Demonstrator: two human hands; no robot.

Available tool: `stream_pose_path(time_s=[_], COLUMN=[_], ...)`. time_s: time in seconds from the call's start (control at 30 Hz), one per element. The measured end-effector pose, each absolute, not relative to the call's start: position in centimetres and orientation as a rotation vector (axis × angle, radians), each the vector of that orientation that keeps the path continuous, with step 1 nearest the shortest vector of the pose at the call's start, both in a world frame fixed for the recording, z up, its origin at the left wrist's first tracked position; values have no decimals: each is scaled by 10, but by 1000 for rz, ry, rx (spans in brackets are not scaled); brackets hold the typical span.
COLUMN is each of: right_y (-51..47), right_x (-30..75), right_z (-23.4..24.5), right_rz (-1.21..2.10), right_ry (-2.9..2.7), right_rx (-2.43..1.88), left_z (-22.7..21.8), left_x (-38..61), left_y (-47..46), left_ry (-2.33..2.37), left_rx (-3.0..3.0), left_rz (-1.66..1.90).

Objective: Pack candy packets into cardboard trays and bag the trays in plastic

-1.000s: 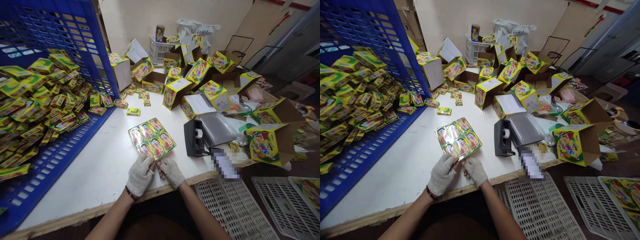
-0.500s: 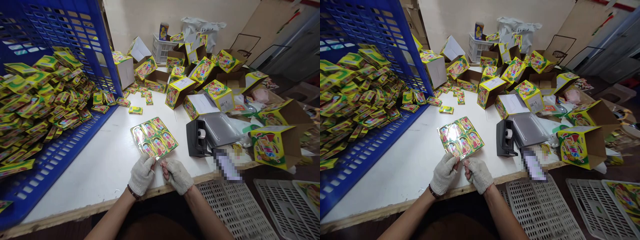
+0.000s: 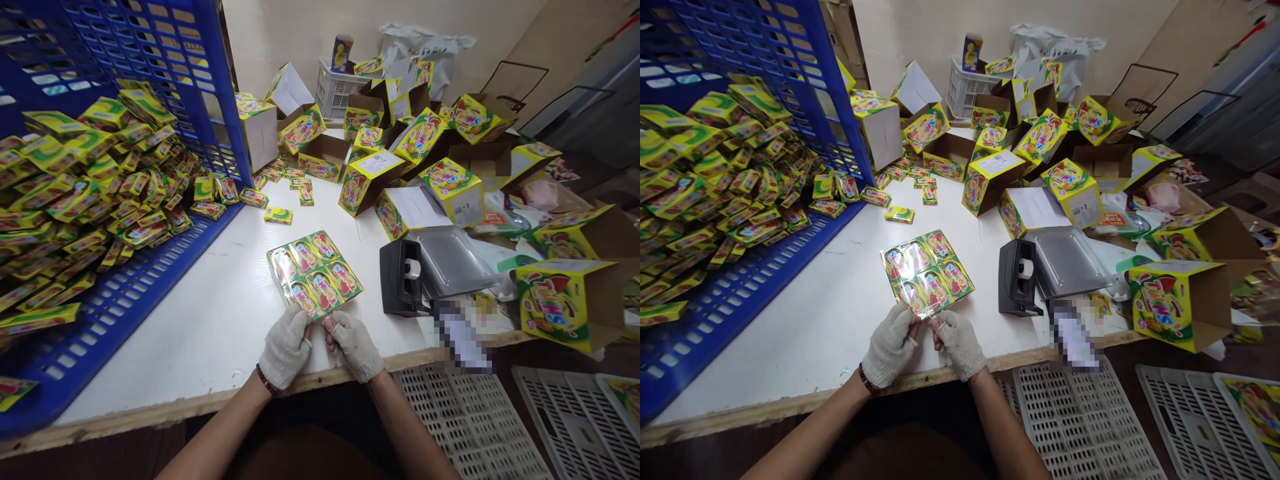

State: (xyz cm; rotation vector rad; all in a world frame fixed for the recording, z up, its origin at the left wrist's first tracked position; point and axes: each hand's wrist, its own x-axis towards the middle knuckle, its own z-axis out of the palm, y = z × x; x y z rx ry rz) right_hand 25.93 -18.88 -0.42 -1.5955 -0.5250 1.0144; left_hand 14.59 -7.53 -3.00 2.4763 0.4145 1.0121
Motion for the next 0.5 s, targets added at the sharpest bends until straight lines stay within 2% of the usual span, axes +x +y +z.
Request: stream_pose_path(time_s=[0.1, 0.3, 0.5], right_y=[-190, -188, -178], right_x=[259, 260, 261], right_z=[-10, -13, -23], right_rz=[1018, 1007, 833], right_ry=[-519, -553, -573], right_rx=[-1616, -1669, -2036], left_z=[-30, -12, -1], left_x=[142, 141, 153], left_y=[-74, -78, -86], left_ry=[378, 503, 657], left_rx=[2514, 2736, 2658], left_rz=[995, 522, 570])
